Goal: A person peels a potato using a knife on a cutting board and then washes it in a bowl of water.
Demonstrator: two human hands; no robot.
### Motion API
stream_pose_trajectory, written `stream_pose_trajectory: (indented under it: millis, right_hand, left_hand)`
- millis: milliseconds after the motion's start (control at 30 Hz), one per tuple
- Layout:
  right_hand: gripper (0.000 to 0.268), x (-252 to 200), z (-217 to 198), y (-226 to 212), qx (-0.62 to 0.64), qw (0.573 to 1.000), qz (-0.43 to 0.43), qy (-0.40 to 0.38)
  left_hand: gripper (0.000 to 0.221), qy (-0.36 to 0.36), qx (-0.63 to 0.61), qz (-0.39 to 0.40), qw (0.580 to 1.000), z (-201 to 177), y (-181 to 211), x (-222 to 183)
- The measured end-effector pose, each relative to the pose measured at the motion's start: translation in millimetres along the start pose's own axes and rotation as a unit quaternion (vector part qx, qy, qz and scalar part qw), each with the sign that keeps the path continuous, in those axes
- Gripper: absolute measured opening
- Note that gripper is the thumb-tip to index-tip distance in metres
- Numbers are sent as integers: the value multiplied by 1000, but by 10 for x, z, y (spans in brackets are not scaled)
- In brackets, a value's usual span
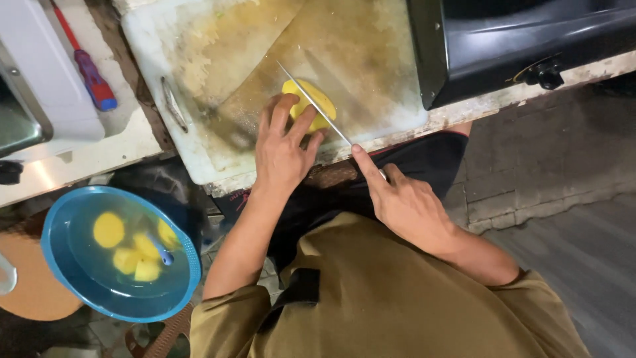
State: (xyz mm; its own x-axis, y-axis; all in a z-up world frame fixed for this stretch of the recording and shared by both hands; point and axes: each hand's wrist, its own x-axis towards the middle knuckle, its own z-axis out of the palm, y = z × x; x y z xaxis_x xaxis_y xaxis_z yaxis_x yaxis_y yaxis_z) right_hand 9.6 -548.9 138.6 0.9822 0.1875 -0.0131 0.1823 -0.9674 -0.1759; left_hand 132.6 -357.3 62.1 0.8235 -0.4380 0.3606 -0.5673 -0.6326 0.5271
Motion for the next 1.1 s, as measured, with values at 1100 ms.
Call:
stream_pose_trajectory:
  millis: [1100]
  right_hand:
    - [63, -50, 263, 27, 126, 987, 31, -95]
  left_hand:
    - [38, -219, 125, -53, 966, -270, 378, 164]
